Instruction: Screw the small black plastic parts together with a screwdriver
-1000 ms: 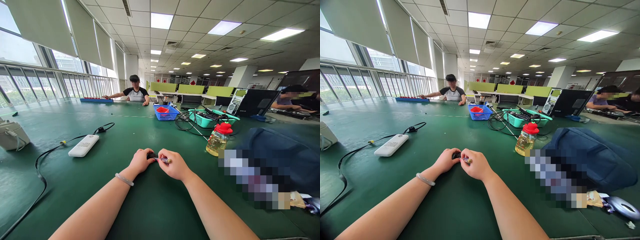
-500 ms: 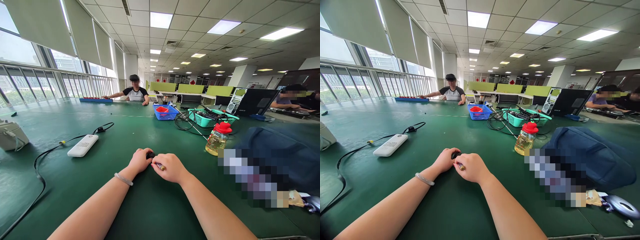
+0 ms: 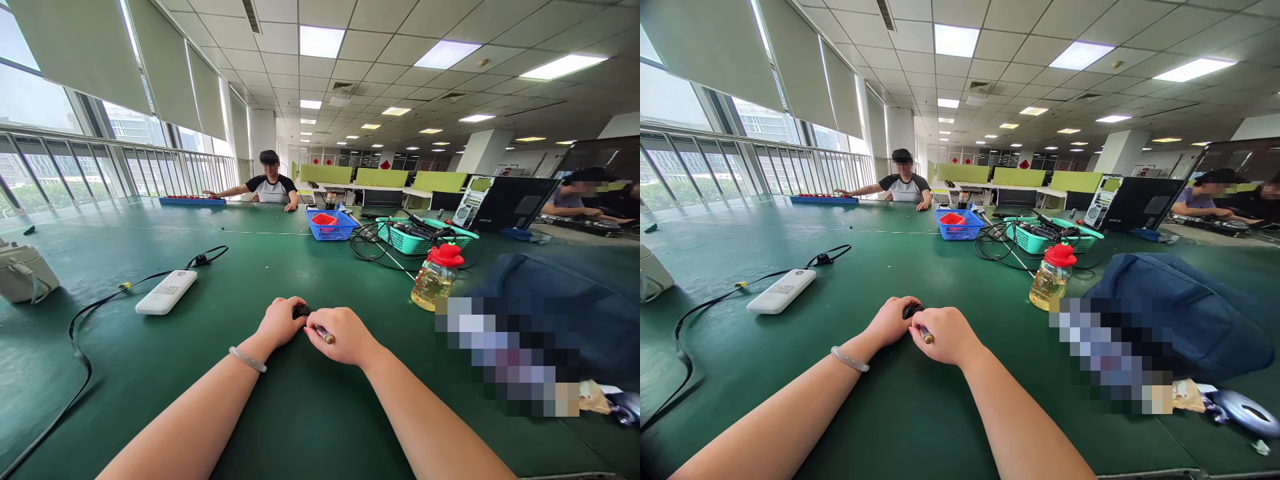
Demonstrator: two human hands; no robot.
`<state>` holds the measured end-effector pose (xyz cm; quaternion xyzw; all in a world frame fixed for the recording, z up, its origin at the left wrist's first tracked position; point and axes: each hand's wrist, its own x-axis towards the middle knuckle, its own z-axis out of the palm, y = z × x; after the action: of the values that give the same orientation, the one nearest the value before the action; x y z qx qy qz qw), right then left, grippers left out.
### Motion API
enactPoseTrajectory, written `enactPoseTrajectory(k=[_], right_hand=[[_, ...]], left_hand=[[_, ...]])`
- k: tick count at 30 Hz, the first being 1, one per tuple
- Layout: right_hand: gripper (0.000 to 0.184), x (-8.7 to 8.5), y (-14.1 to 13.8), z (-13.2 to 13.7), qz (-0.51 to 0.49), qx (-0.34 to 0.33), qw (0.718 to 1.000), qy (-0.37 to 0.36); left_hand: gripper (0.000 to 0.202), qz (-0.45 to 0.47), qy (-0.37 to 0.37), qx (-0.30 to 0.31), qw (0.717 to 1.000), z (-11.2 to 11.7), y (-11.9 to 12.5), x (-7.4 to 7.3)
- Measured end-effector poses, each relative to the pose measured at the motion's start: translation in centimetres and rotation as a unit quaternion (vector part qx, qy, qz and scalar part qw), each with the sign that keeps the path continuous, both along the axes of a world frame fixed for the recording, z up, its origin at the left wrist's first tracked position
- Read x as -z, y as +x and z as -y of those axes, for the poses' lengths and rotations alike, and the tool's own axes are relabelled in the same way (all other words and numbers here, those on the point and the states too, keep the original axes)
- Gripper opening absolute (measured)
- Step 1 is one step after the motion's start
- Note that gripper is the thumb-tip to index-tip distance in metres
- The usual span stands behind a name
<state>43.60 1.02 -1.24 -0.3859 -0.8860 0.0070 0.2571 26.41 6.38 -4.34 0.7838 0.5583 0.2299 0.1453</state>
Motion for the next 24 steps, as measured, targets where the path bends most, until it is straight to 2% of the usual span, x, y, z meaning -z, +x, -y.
enactPoseTrajectory(k=[15, 24], right_hand=[[0.017, 0.32, -0.14, -0.14, -0.012, 0.015, 1.000, 0.002], [0.018, 0.46, -0.63, 0.00, 0.024, 0.011, 0.999, 0.025]], left_hand=[[0.031, 0.004, -0.002, -0.002, 1.000, -0.05, -0.04, 0.10], [0.036, 0.002, -0.006, 0.000, 1.000, -0.22, -0.04, 0.21]])
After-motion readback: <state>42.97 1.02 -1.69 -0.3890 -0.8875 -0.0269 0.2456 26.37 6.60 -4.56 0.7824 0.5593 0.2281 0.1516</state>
